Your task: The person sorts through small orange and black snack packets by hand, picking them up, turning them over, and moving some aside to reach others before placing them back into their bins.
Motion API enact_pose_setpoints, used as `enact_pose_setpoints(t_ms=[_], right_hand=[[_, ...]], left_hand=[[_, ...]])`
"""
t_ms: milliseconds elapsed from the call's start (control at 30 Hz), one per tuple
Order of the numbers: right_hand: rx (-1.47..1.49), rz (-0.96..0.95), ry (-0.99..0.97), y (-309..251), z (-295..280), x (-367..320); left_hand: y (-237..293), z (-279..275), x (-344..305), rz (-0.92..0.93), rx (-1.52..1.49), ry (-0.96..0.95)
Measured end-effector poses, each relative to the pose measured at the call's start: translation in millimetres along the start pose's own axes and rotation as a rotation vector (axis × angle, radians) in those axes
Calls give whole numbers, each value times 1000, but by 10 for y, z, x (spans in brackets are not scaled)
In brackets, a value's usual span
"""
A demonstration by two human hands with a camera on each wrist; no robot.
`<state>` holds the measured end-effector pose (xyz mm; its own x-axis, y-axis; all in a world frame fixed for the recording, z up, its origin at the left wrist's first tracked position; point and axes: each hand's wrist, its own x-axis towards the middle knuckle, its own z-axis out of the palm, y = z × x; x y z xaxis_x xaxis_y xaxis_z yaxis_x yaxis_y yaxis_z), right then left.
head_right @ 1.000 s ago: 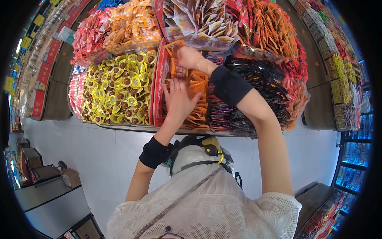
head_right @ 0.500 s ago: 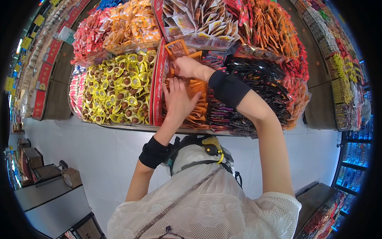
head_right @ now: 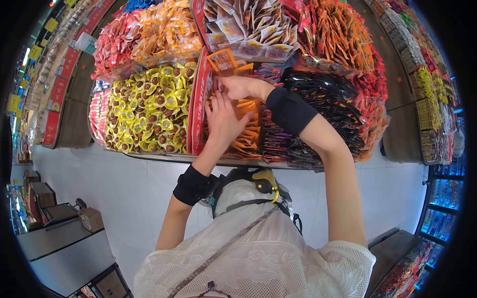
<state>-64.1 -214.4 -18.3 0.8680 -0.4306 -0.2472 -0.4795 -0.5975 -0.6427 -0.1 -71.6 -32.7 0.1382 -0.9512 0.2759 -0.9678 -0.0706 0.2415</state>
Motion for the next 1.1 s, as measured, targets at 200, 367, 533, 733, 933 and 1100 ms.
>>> enact_pose_setpoints(t_ms=[200, 367, 533, 733, 933, 1100], right_hand=[[111, -49, 140, 4, -61, -174], [-106, 4, 537, 283, -450, -138], [-325, 141, 486, 400, -453, -152], [-393, -97, 455, 30, -326, -158], [-574, 199, 329, -186, -163, 136], [-669, -71, 605, -346, -282, 60]], left_hand=[[-9, 26, -9, 29, 30, 60], [-11, 41, -25, 31, 12, 105], [-5, 11, -28, 30, 26, 93], [-2, 34, -30, 19, 22, 83], [-6, 22, -34, 20, 25, 60], [5, 13, -35, 4, 35, 48]])
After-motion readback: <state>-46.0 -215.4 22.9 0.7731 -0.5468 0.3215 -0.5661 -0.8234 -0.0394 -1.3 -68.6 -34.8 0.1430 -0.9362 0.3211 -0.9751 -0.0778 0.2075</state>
